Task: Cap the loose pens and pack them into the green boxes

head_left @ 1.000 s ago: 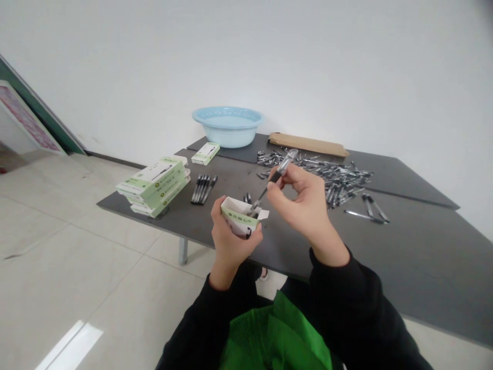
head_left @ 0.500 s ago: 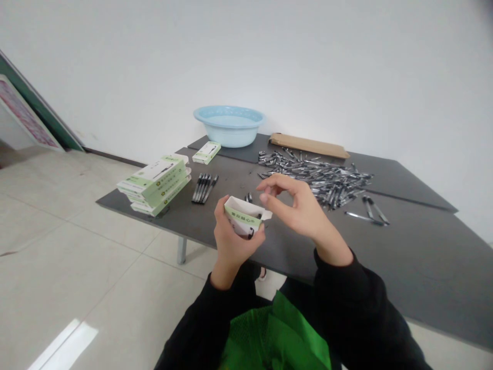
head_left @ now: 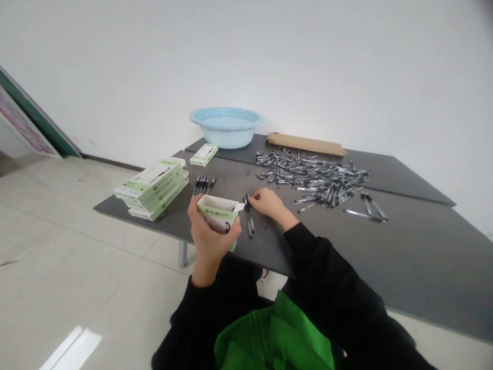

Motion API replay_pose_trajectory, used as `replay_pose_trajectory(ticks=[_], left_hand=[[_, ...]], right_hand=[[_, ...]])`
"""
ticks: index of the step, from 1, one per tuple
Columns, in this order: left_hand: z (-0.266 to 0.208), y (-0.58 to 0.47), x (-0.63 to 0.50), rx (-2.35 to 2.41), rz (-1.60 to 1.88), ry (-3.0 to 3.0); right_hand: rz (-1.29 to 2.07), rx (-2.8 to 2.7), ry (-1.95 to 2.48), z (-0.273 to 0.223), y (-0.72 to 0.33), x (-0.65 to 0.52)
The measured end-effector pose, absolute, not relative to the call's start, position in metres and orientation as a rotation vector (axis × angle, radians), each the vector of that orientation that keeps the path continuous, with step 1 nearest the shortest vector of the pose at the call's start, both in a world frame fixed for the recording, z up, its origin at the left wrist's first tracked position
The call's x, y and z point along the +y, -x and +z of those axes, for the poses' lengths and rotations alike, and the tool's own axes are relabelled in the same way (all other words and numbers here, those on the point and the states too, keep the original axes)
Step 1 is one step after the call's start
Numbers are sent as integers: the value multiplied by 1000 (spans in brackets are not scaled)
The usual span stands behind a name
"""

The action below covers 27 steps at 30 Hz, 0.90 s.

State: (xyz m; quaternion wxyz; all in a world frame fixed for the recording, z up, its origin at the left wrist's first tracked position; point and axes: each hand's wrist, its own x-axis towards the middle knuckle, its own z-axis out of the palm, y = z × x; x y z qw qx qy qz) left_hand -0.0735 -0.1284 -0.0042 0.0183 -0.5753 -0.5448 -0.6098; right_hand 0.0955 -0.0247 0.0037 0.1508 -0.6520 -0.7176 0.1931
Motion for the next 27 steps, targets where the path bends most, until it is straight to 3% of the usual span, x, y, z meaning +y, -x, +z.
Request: replay_pose_trajectory(ticks=[15,18,23,27], left_hand=[[-5,71,-127,-1746,-1862,1796],[-7,71,-126,-1741,-1849,1780],[-9,70,-126,-1686,-1860,1759],[-11,70,-125,-1682,-1871,1753]], right_hand=[[431,-2208,2099,4,-121,-24],[442,-2057,1846,23,-138,-28],[673,-1561,1026,92,-139,-59],[652,-1555,708,131,-110,-91]])
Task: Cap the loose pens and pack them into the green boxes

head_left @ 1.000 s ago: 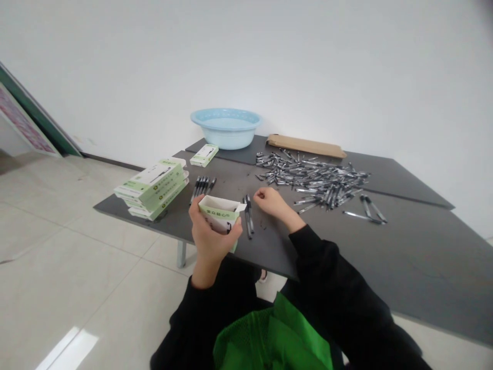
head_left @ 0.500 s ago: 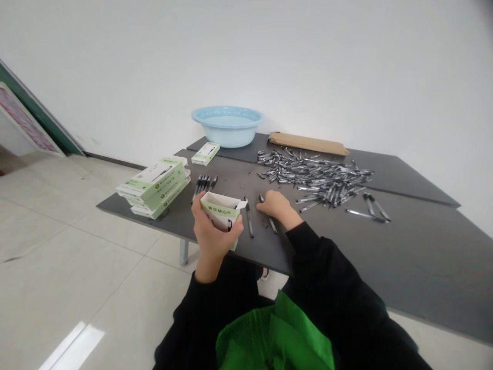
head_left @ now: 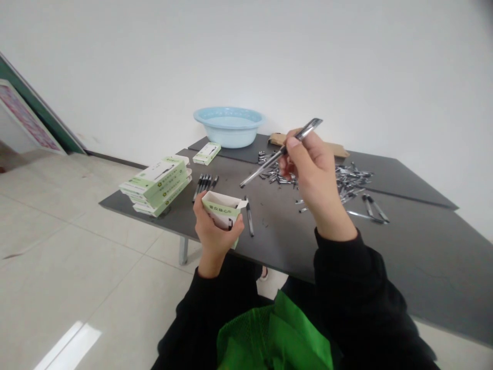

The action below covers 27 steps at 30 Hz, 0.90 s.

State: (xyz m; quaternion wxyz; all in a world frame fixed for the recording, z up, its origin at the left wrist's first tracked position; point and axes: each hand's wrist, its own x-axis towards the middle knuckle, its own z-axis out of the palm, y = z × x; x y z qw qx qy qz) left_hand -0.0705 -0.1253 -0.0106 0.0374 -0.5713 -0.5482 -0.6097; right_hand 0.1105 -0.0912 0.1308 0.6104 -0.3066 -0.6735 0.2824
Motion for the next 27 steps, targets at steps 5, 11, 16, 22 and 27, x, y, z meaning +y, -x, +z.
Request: replay_pose_trajectory(ticks=[5,11,16,22,27], left_hand=[[-13,72,-125,-1649,-1866,1763],[-13,72,-125,-1620,-1880,1770],[-14,71,-124,-1618,-1876,1765],[-14,71,-125,-1612,-1864,1780],[-12,71,-126,-1674,-1852,1766]], right_hand=[[607,-1809,709,125,-79,-105],[589,-2072,891,117,-73,-107],[672,-2248,840,120,-76,-111],[628,-2037,967,97,-94,-88],[512,-2104,1495,38,-102,-47]])
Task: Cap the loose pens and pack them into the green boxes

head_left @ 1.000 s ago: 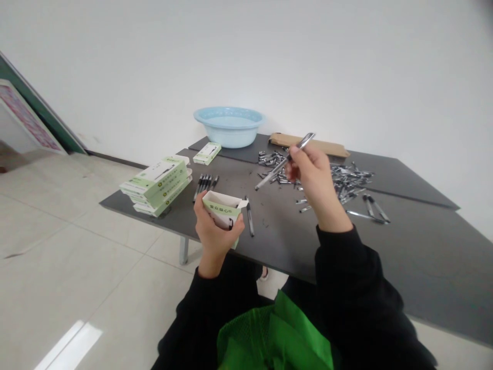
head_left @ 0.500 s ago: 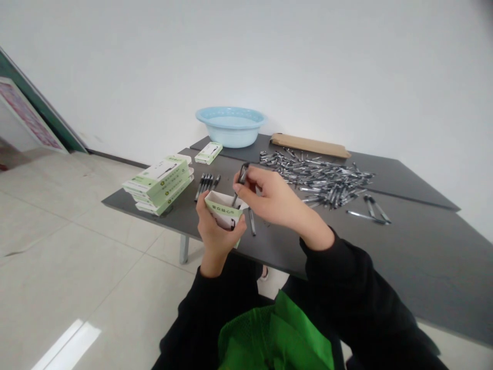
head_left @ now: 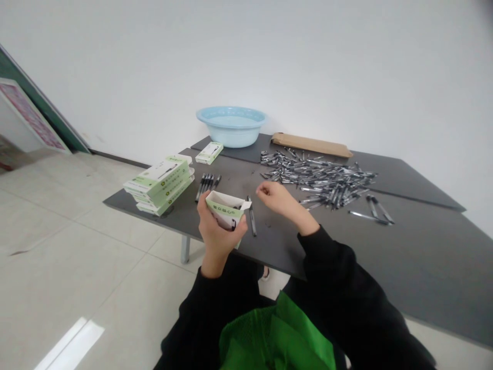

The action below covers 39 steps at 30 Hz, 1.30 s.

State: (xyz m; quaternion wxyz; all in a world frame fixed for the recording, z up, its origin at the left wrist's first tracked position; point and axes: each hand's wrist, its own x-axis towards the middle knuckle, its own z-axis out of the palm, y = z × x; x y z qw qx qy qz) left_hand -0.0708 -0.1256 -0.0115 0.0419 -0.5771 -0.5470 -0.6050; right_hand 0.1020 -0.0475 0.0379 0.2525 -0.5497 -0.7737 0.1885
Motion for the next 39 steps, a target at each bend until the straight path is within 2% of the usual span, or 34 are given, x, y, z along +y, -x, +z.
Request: replay_pose_trajectory(ticks=[5,12,17,23,26,39], left_hand=[[-10,71,-127,-1698,-1847,1767],[-10,71,-125,-1685,-1849,1766],[-11,71,-125,-1656,-1867,1773],[-12,71,-125,-1663,-1864,1785],[-12,71,-126,-1682,-1856,1784],[-14,73,-127,-1619,-1863,1796]], right_hand=[[437,-2233,1965,2,-87,-38],[334,-2293,1994,5,-87,-50],[371,-2170,1729,26,-112,-51],[532,-1632,961,106,-121,-83],[543,-1548,782,130,-106,-101],[625,-2090,877,105,-66,-107]])
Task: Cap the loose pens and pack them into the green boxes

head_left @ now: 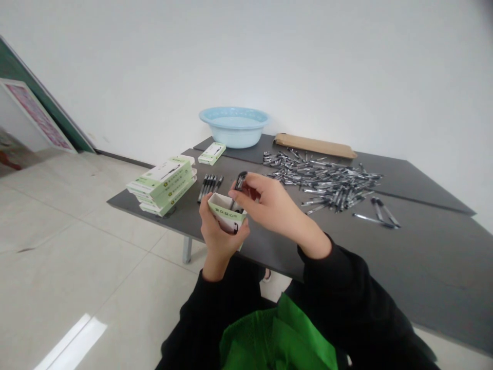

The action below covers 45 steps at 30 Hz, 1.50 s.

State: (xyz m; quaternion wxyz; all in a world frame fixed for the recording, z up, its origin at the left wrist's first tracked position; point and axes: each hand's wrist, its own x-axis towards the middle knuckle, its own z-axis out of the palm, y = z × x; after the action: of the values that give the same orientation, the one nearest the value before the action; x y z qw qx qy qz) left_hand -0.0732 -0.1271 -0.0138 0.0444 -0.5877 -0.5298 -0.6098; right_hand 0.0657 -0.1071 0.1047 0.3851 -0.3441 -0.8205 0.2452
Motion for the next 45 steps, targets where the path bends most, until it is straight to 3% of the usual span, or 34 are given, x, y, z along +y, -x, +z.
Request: replay_pose_trajectory(ticks=[6,11,16,24,31,45], left_hand=[[-14,73,-126,-1577,-1860,1824],[-13,75,-128,-1592,-1911,1788],[-7,104,-139,-1612,-1951,1622],[-2,156,-156,-1670,-1936,1527],[-7,161,-159,-1681,-1845,1653],[7,140,-137,-1570,-1886,1741]], right_hand=[[835,-2080,879,97,-72,-103],[770,-2005,890,90,-76,-93],[773,-2067,987,52,-59,-52],[380,-2201,1405,10,45,15],[280,-2286,1231,-23,96,44],[149,-2711,1305,-29,-26,6]])
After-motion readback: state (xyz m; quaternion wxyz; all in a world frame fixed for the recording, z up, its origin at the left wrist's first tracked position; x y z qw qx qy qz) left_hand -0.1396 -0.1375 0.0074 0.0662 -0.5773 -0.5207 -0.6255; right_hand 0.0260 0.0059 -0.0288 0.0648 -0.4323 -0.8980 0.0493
